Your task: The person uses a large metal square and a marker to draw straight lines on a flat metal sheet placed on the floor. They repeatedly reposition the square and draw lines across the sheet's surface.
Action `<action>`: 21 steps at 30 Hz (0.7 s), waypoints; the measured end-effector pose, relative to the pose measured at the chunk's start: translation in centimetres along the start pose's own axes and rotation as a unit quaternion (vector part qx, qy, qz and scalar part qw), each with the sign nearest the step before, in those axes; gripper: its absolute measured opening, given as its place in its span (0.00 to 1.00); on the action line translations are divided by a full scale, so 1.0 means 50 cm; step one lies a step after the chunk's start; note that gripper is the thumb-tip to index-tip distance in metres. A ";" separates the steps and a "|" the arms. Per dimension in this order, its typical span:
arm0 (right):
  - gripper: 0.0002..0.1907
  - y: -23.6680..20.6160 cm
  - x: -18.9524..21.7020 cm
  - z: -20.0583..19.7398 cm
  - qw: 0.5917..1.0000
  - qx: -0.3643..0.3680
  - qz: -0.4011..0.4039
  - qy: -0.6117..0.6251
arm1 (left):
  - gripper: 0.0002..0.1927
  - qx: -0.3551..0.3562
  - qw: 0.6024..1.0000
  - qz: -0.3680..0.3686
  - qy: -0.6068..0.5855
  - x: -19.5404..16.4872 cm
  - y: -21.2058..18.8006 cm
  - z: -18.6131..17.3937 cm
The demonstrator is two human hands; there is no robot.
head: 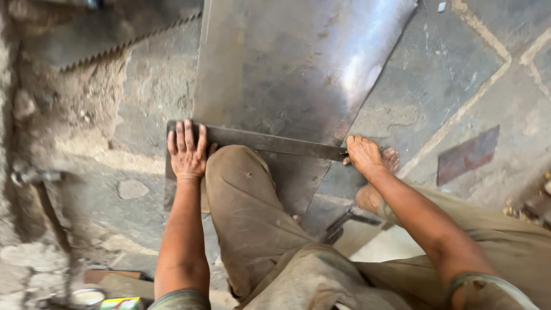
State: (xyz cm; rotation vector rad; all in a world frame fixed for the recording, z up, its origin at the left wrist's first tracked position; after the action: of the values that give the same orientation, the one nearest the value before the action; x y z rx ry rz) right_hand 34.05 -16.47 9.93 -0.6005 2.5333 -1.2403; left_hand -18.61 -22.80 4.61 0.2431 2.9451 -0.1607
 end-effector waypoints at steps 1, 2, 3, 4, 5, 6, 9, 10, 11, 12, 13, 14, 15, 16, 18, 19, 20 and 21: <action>0.33 0.002 -0.003 -0.002 1.000 0.008 -0.005 0.012 | 0.34 -0.002 1.000 -0.008 -0.002 -0.002 0.010 -0.005; 0.33 0.004 -0.006 -0.005 1.000 -0.001 -0.007 0.024 | 0.34 -0.002 1.000 -0.015 -0.006 -0.003 0.018 -0.012; 0.33 0.007 -0.009 -0.009 0.999 -0.009 -0.010 0.037 | 0.34 -0.001 1.000 -0.020 -0.010 -0.006 0.025 -0.018; 0.34 0.008 -0.012 -0.012 0.998 -0.017 -0.010 0.051 | 0.34 -0.009 1.000 -0.017 -0.005 -0.008 0.032 -0.023; 0.35 0.010 -0.014 -0.015 0.998 -0.032 -0.013 0.056 | 0.34 -0.021 1.000 -0.013 0.000 -0.006 0.039 -0.027; 0.36 0.014 -0.016 -0.018 0.997 -0.048 -0.018 0.060 | 0.35 -0.032 0.999 -0.010 0.007 -0.006 0.045 -0.028; 0.36 0.003 -0.020 -0.015 0.994 -0.076 -0.037 0.067 | 0.32 -0.044 0.999 -0.024 0.019 -0.023 0.039 -0.018; 0.36 -0.007 -0.017 -0.010 0.993 -0.084 -0.037 0.072 | 0.31 -0.067 0.997 -0.031 0.031 -0.036 0.031 -0.011; 0.35 -0.024 -0.012 -0.003 0.990 -0.112 -0.031 0.083 | 0.31 -0.089 0.994 -0.038 0.041 -0.051 0.022 -0.002; 0.33 -0.042 -0.005 0.005 0.986 -0.137 -0.026 0.094 | 0.31 -0.110 0.992 -0.048 0.049 -0.069 0.010 0.007; 0.32 -0.057 0.002 0.013 0.981 -0.163 -0.020 0.103 | 0.32 -0.100 0.992 -0.074 0.015 -0.085 0.001 0.020; 0.33 -0.072 0.010 0.022 0.975 -0.187 -0.021 0.120 | 0.33 -0.087 0.991 -0.096 -0.022 -0.098 -0.007 0.031; 0.34 -0.086 0.018 0.031 0.969 -0.208 -0.018 0.134 | 0.34 -0.072 0.988 -0.117 -0.064 -0.110 -0.013 0.042; 0.35 -0.102 0.023 0.041 0.963 -0.225 -0.012 0.147 | 0.34 -0.073 0.990 -0.105 -0.059 -0.116 -0.017 0.045; 0.33 -0.119 0.029 0.059 0.954 -0.228 0.001 0.194 | 0.34 -0.049 0.992 -0.107 -0.049 -0.113 -0.027 0.043; 0.33 -0.119 0.031 0.065 0.947 -0.237 0.004 0.217 | 0.35 -0.029 0.991 -0.122 -0.039 -0.110 -0.032 0.040; 0.32 -0.120 0.032 0.070 0.938 -0.265 0.001 0.223 | 0.37 -0.040 0.992 -0.112 -0.047 -0.105 -0.032 0.034; 0.32 -0.120 0.033 0.074 0.929 -0.290 -0.002 0.229 | 0.38 -0.038 0.992 -0.109 -0.052 -0.105 -0.037 0.030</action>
State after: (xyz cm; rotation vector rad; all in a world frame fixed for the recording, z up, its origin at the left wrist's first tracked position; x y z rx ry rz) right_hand 35.58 -23.13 12.40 -0.4600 3.3283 -0.6622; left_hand -13.57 -25.61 4.30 -0.0946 2.8605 -0.0858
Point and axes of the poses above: each hand's wrist, its own y-axis towards the middle knuckle, its own z-axis out of the palm, x = y × z, the point moved 2 cm from there along y, towards the middle knuckle, and after that the axes turned 1 degree about x, right-handed, at the moved point
